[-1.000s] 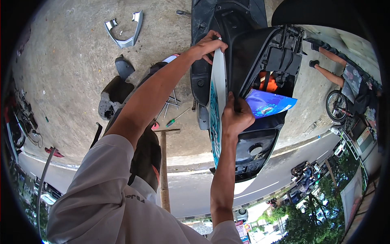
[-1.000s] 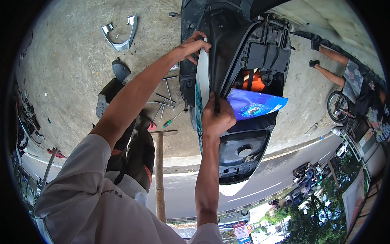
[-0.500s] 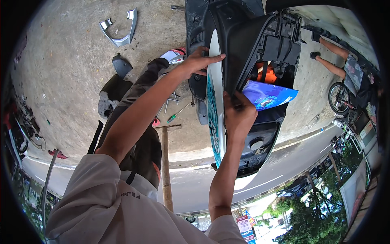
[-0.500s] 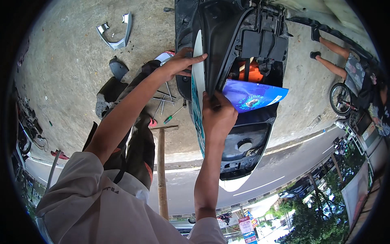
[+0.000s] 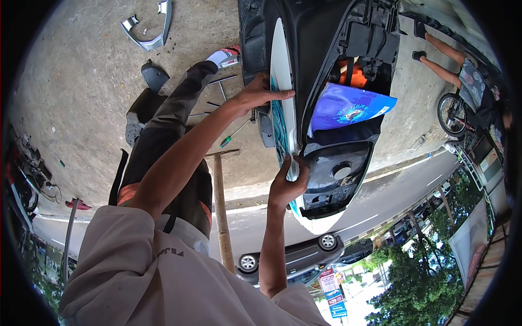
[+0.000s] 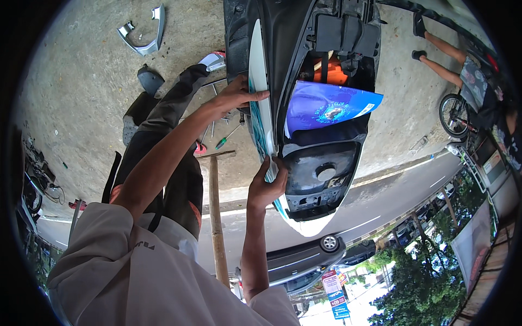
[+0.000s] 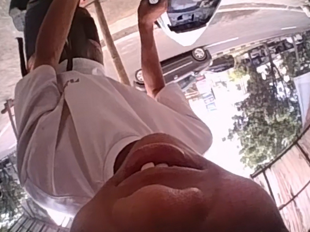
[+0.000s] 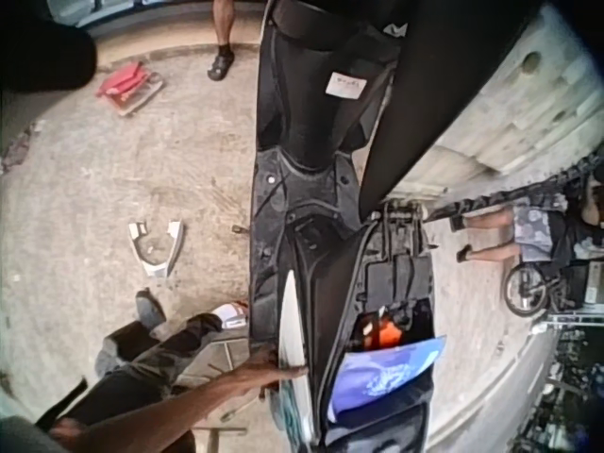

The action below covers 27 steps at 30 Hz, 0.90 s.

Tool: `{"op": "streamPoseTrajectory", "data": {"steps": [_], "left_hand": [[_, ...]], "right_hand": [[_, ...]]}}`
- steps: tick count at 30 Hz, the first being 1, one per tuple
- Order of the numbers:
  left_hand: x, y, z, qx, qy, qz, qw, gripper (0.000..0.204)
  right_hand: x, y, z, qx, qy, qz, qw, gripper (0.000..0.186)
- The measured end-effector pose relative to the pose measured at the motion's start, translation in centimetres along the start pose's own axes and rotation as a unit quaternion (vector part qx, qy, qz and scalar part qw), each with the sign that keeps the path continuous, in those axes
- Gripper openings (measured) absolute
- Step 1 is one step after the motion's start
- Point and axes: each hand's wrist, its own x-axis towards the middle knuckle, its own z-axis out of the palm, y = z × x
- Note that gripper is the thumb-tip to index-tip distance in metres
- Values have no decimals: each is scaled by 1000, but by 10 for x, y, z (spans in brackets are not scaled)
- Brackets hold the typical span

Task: Repairing a motorcycle by removing and adjusting body panels using a screwdriver.

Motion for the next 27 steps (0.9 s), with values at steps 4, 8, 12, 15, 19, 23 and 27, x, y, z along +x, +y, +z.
{"op": "streamPoseTrajectory", "data": {"steps": [4, 8, 12, 15, 19, 23, 27], "left_hand": [[-2, 3, -2, -63, -63, -12, 996, 91], [1, -9, -7, -54, -33, 16, 998, 91], [-5, -11, -5, -26, -41, -1, 999, 97], [6, -20, -17, -2, -73, 17, 997, 94], [4, -13, -22, 39, -113, -13, 993, 87], [-11, -34, -6, 111, -197, -33, 974, 79], [-11, -41, -13, 173, -164, 9, 971, 68]], "right_hand": [[-1, 3, 0, 78, 36, 112, 990, 23], [-5, 6, 6, 60, 43, 62, 995, 20], [-6, 9, 6, 89, 65, 97, 989, 17], [-3, 6, 9, 85, 82, 64, 991, 17], [-6, 4, 9, 113, 78, 50, 989, 21], [-24, 28, 7, 171, 165, -18, 971, 24], [-67, 56, 29, 225, 379, 3, 898, 13]]}}
